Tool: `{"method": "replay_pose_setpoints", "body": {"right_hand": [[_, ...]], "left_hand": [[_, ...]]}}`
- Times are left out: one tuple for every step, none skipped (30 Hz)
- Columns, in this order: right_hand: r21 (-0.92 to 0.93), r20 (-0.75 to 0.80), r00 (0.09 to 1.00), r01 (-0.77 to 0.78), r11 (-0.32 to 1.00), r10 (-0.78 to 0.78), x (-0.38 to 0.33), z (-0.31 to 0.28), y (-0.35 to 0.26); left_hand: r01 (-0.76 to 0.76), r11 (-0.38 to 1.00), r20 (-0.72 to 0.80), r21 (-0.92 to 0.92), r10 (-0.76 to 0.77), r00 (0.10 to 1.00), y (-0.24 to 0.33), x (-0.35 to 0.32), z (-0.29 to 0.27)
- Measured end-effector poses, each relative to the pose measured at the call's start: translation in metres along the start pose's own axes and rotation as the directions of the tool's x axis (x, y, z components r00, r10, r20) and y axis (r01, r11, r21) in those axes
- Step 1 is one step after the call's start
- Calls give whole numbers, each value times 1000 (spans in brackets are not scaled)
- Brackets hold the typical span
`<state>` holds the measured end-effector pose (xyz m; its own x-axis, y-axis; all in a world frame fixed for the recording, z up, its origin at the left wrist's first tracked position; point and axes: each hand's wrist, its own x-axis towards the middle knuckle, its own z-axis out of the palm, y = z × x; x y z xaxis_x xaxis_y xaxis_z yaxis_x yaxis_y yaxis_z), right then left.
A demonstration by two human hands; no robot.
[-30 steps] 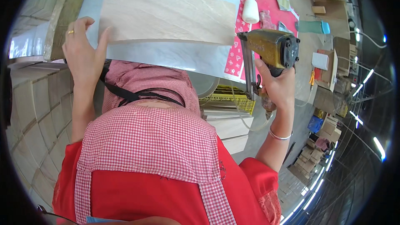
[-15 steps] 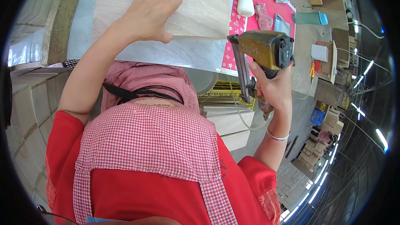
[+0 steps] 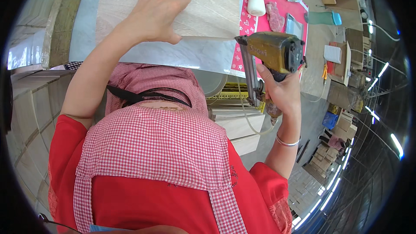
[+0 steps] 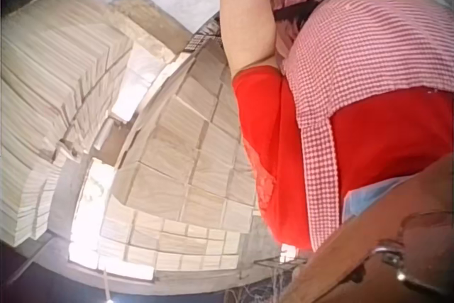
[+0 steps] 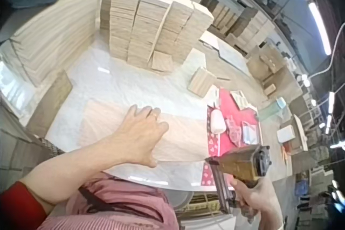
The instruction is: Assembling wooden boxes by applying glue to the edges and using a pneumatic nail gun to join wood panels.
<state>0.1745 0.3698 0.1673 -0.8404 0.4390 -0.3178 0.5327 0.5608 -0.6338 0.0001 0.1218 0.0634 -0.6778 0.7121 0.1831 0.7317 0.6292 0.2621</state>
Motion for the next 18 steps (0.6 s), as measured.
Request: {"method": "replay_pose_setpoints", "body": {"right_hand": [[-5,-31,999,16,1000,-16,-2,2,-1],[-6,-29,999,19,1000,-20,-3,3,-2],[15,-24,999,31,999,-30,-6,4,-5],[35,-19,999,42,999,-41,-8,5,-8],[53,-17,999,51,997,-50,-10,6,-11],[47,-12,998,58,997,-58,-10,7,-15],[45,14,998,67,997,-68,-10,9,-20],[46,33,997,68,997,-70,-11,13,-22],[48,53,996,69,996,-72,-12,15,-23],[48,54,996,66,997,-68,-13,17,-24],[32,67,995,67,997,-69,-14,18,-27],[16,82,994,68,998,-69,-14,19,-29],[-2,98,992,75,997,-74,-14,21,-31],[-4,103,992,77,997,-76,-14,22,-32],[-6,100,993,67,998,-66,-12,24,-33],[-9,97,994,57,998,-56,-11,26,-34],[-11,92,995,45,999,-44,-10,27,-35],[-15,97,994,47,999,-45,-9,28,-36]], "left_hand": [[3,1000,-2,3,-3,1000,3,4,0],[23,998,38,-51,-21,999,10,11,1],[47,994,79,-103,-39,996,18,18,2],[74,985,121,-154,-55,991,23,21,4],[77,985,119,-154,-59,991,28,23,9],[62,991,25,-116,-59,998,34,24,18],[51,996,-69,-77,-57,996,38,23,26],[35,999,-158,-37,-40,987,41,22,28],[37,998,-159,-40,-43,986,39,18,29],[45,999,-136,-22,-48,990,32,8,22],[54,999,-113,-3,-54,992,25,-2,14],[63,998,-89,17,-61,994,19,-10,8],[69,997,-89,16,-68,994,13,-16,4],[85,996,-71,25,-83,994,8,-22,0],[100,994,-53,33,-98,994,3,-26,-3],[114,993,-35,42,-112,993,1,-29,-4],[116,992,-34,40,-114,993,1,-30,-4],[122,992,-31,38,-121,992,1,-30,-4]]}}
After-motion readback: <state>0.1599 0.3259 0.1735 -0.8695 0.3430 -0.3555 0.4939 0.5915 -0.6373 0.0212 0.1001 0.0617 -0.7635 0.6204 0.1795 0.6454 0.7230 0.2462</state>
